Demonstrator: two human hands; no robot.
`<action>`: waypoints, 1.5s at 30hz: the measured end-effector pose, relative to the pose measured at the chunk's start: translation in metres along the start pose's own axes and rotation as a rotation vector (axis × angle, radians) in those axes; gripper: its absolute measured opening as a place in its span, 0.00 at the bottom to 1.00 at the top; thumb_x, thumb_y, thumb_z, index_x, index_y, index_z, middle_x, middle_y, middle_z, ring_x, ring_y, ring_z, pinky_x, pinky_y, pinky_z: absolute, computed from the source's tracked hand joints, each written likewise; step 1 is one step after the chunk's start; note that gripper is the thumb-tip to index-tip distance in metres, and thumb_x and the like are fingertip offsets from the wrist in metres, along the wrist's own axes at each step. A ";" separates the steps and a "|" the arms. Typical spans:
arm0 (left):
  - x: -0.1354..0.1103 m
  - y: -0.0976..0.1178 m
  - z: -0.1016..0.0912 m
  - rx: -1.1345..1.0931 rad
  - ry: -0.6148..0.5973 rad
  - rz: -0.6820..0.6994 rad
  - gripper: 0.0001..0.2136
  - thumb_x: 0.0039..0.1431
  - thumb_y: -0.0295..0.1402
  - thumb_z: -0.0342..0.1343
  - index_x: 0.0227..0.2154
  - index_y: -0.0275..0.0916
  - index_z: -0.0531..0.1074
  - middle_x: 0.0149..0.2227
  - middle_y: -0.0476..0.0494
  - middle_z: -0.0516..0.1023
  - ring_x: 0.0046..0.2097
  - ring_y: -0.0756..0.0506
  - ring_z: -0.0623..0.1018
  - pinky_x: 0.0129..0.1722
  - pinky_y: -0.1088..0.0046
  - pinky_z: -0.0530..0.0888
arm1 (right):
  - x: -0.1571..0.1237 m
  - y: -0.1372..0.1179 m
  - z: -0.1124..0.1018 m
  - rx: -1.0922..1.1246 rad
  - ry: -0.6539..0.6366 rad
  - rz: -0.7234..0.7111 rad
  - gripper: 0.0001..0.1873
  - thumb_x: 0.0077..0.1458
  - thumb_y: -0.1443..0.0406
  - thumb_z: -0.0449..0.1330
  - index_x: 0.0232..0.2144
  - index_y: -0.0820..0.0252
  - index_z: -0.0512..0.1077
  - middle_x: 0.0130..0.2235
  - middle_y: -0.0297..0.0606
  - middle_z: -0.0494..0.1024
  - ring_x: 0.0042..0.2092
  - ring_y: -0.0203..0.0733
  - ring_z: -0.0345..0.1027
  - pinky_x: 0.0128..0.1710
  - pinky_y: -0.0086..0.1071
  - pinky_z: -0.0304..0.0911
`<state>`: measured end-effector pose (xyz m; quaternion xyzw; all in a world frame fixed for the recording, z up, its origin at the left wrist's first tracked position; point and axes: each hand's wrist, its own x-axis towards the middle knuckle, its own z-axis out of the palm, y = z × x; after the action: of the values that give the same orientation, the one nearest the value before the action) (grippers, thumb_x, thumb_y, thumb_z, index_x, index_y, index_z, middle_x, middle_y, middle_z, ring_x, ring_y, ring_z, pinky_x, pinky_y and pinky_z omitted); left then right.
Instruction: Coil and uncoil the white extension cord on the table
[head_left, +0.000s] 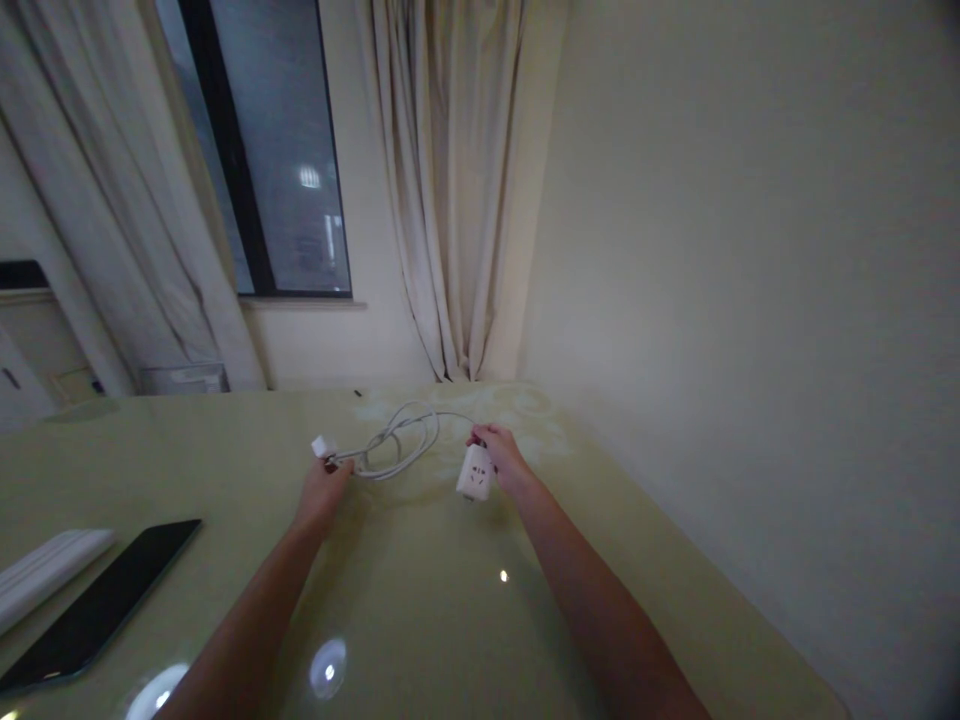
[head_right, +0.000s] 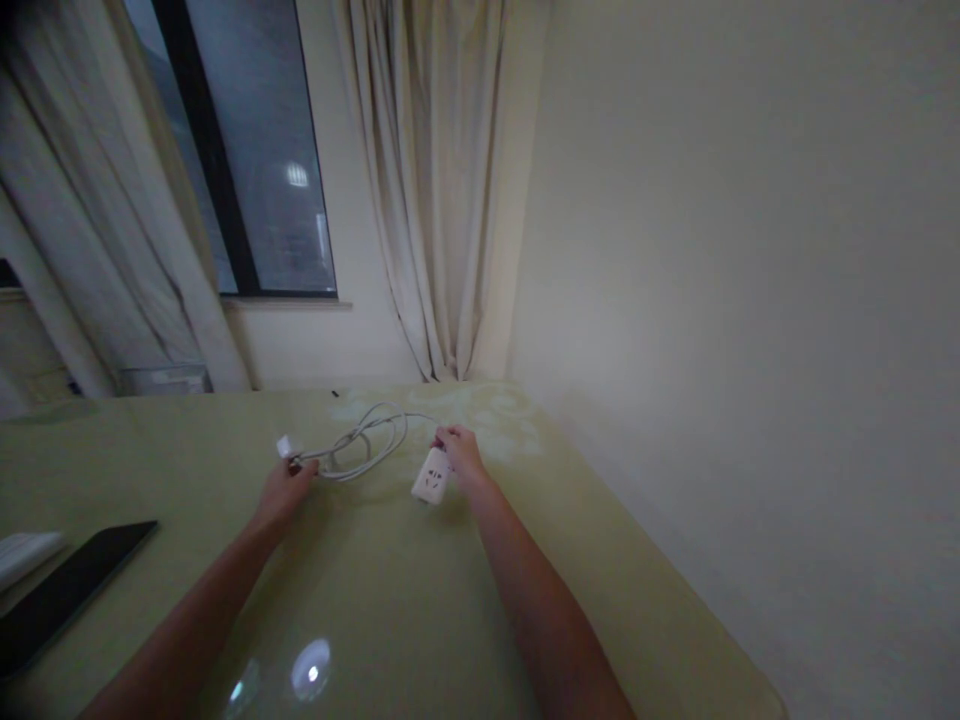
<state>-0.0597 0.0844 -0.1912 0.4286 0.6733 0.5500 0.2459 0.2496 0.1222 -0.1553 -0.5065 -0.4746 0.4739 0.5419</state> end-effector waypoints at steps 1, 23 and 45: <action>-0.003 -0.003 0.003 0.069 0.016 0.018 0.07 0.55 0.37 0.59 0.32 0.40 0.71 0.27 0.45 0.77 0.33 0.40 0.78 0.36 0.62 0.76 | -0.002 0.006 0.004 0.000 0.013 -0.001 0.12 0.49 0.56 0.63 0.24 0.59 0.73 0.26 0.37 0.79 0.26 0.39 0.69 0.27 0.31 0.61; -0.029 -0.013 0.018 0.415 -0.290 0.325 0.27 0.53 0.56 0.59 0.45 0.39 0.78 0.55 0.26 0.81 0.62 0.25 0.75 0.65 0.43 0.63 | -0.026 0.042 0.029 -0.221 0.167 -0.197 0.09 0.61 0.62 0.58 0.39 0.58 0.77 0.46 0.46 0.82 0.49 0.47 0.73 0.54 0.38 0.67; -0.092 0.021 0.015 0.349 -0.280 0.651 0.18 0.48 0.26 0.56 0.44 0.39 0.79 0.55 0.30 0.81 0.65 0.31 0.71 0.69 0.52 0.61 | -0.056 0.062 0.036 0.170 0.093 -0.108 0.17 0.59 0.50 0.55 0.32 0.54 0.74 0.36 0.40 0.79 0.41 0.45 0.74 0.44 0.37 0.70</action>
<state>0.0058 0.0152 -0.1888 0.7260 0.5454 0.4128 0.0716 0.2064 0.0727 -0.2179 -0.4536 -0.4336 0.4586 0.6292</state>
